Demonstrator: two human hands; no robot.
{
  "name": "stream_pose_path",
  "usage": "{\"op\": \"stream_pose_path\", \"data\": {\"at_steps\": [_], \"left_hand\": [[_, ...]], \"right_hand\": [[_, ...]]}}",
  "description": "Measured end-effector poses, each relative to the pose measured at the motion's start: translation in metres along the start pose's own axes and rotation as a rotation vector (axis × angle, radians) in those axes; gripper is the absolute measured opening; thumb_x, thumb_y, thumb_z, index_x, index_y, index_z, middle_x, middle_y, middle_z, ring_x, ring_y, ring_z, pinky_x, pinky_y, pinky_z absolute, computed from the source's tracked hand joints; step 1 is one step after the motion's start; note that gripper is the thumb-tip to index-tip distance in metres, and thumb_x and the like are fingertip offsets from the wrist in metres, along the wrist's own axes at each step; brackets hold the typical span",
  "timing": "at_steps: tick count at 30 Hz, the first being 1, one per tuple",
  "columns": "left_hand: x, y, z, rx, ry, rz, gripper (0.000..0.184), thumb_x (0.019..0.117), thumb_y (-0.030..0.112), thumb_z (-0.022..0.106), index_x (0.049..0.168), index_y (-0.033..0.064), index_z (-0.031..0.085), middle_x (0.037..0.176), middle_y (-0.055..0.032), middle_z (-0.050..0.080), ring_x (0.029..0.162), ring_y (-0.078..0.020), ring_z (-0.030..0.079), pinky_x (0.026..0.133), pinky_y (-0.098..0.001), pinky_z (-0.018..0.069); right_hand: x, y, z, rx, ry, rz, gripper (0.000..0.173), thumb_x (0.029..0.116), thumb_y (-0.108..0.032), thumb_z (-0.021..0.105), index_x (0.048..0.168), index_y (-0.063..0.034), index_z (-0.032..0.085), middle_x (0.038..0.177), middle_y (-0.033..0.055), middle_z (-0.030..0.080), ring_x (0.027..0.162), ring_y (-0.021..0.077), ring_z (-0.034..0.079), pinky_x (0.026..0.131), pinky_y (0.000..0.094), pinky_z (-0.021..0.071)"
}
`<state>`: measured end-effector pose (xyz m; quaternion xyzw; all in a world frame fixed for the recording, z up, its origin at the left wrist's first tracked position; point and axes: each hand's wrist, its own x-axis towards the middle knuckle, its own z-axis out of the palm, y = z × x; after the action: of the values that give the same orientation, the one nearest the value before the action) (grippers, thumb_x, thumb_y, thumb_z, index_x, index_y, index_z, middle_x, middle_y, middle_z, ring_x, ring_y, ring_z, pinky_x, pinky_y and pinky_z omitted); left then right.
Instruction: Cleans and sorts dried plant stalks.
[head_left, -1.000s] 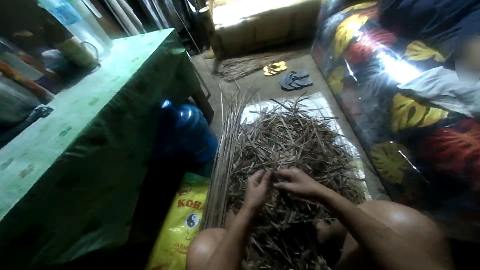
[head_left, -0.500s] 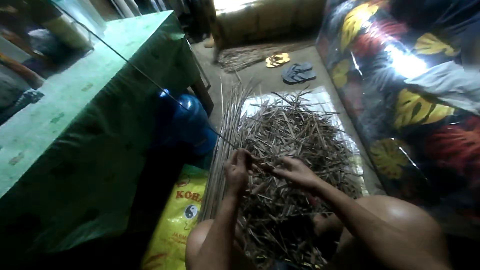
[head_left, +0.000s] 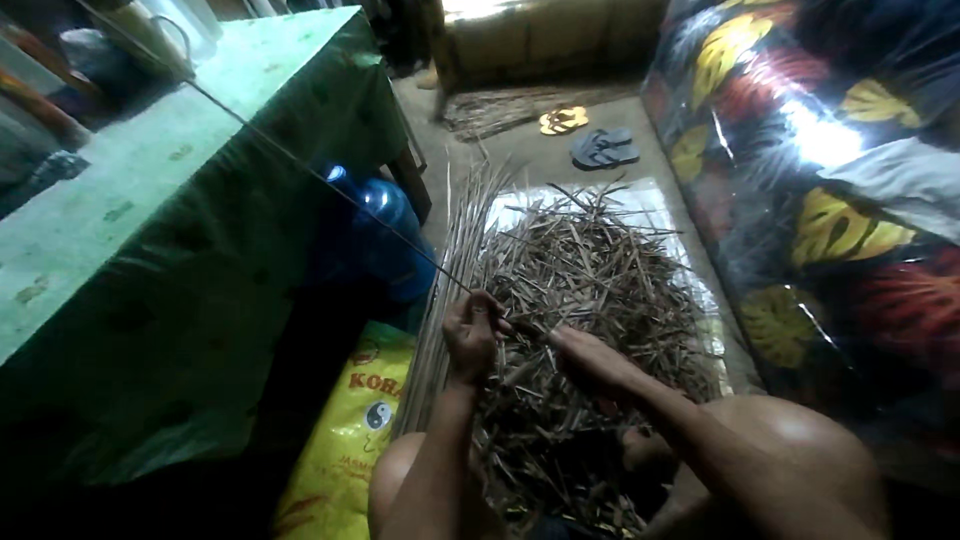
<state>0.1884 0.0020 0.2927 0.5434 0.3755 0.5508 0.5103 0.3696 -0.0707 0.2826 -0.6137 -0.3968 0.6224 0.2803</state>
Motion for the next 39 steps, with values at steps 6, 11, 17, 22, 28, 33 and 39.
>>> {"op": "stream_pose_path", "data": {"at_steps": [6, 11, 17, 22, 28, 33, 39], "left_hand": [[-0.004, -0.007, 0.002, 0.066, -0.109, 0.068, 0.027, 0.1066, 0.006, 0.041, 0.091, 0.001, 0.063, 0.074, 0.0032, 0.067, 0.06, -0.0026, 0.062, 0.058, -0.0206, 0.0564], [-0.009, -0.017, 0.001, 0.105, -0.137, 0.203, 0.029, 0.1066, 0.008, 0.043, 0.089, -0.0011, 0.064, 0.076, 0.0021, 0.066, 0.061, -0.0013, 0.061, 0.059, -0.0203, 0.0555], [-0.007, -0.01, -0.004, 0.013, -0.059, 0.211, 0.026, 0.1061, 0.006, 0.044, 0.09, 0.0068, 0.065, 0.077, 0.0062, 0.068, 0.061, -0.0012, 0.062, 0.057, -0.02, 0.0564], [0.003, 0.001, -0.011, 0.011, 0.031, 0.172, 0.029, 0.1074, 0.007, 0.04, 0.091, 0.0095, 0.064, 0.076, 0.007, 0.069, 0.06, -0.0031, 0.064, 0.056, -0.0206, 0.0574], [-0.005, -0.007, -0.001, 0.025, -0.058, 0.17, 0.028, 0.1084, 0.008, 0.041, 0.094, 0.0045, 0.064, 0.076, 0.004, 0.069, 0.061, -0.005, 0.066, 0.057, -0.023, 0.059], [-0.009, -0.007, 0.005, 0.015, -0.068, 0.145, 0.03, 0.1086, 0.008, 0.04, 0.09, 0.0046, 0.064, 0.075, 0.0043, 0.07, 0.06, -0.0039, 0.066, 0.056, -0.021, 0.0585], [-0.009, -0.009, 0.003, 0.016, -0.168, 0.167, 0.031, 0.1089, 0.01, 0.041, 0.09, 0.0059, 0.065, 0.076, 0.0056, 0.069, 0.061, -0.0027, 0.065, 0.059, -0.0212, 0.0586]], "right_hand": [[-0.002, 0.001, 0.02, -0.158, -0.051, -0.189, 0.037, 0.1109, -0.032, 0.031, 0.114, -0.0058, 0.057, 0.071, -0.0019, 0.047, 0.054, 0.0069, 0.048, 0.052, 0.0255, 0.0459], [0.02, 0.017, 0.018, -0.481, 0.028, -0.039, 0.044, 0.1131, -0.03, 0.029, 0.128, 0.0021, 0.056, 0.103, 0.0211, 0.063, 0.092, 0.0308, 0.063, 0.086, 0.0497, 0.0498], [0.044, 0.039, 0.004, -0.475, 0.021, 0.186, 0.048, 0.1133, -0.032, 0.031, 0.133, 0.0043, 0.056, 0.122, 0.028, 0.061, 0.112, 0.039, 0.061, 0.098, 0.0562, 0.045], [0.035, 0.032, 0.002, -0.292, 0.083, 0.041, 0.045, 0.1126, -0.033, 0.032, 0.126, 0.0004, 0.059, 0.093, 0.0142, 0.059, 0.076, 0.0228, 0.056, 0.073, 0.0432, 0.0492], [0.008, 0.001, 0.032, -0.053, -0.035, -0.225, 0.038, 0.1108, -0.028, 0.032, 0.116, -0.0019, 0.059, 0.074, -0.0007, 0.051, 0.056, 0.0067, 0.049, 0.054, 0.0258, 0.0471], [0.004, -0.001, 0.039, -0.049, -0.018, -0.318, 0.037, 0.11, -0.027, 0.033, 0.116, -0.0026, 0.06, 0.078, -0.0019, 0.052, 0.06, 0.0045, 0.05, 0.058, 0.0241, 0.0472], [0.002, 0.005, 0.036, -0.079, -0.011, -0.399, 0.035, 0.1096, -0.028, 0.033, 0.109, -0.0036, 0.058, 0.073, -0.0039, 0.048, 0.058, 0.0024, 0.047, 0.056, 0.0216, 0.045]]}}
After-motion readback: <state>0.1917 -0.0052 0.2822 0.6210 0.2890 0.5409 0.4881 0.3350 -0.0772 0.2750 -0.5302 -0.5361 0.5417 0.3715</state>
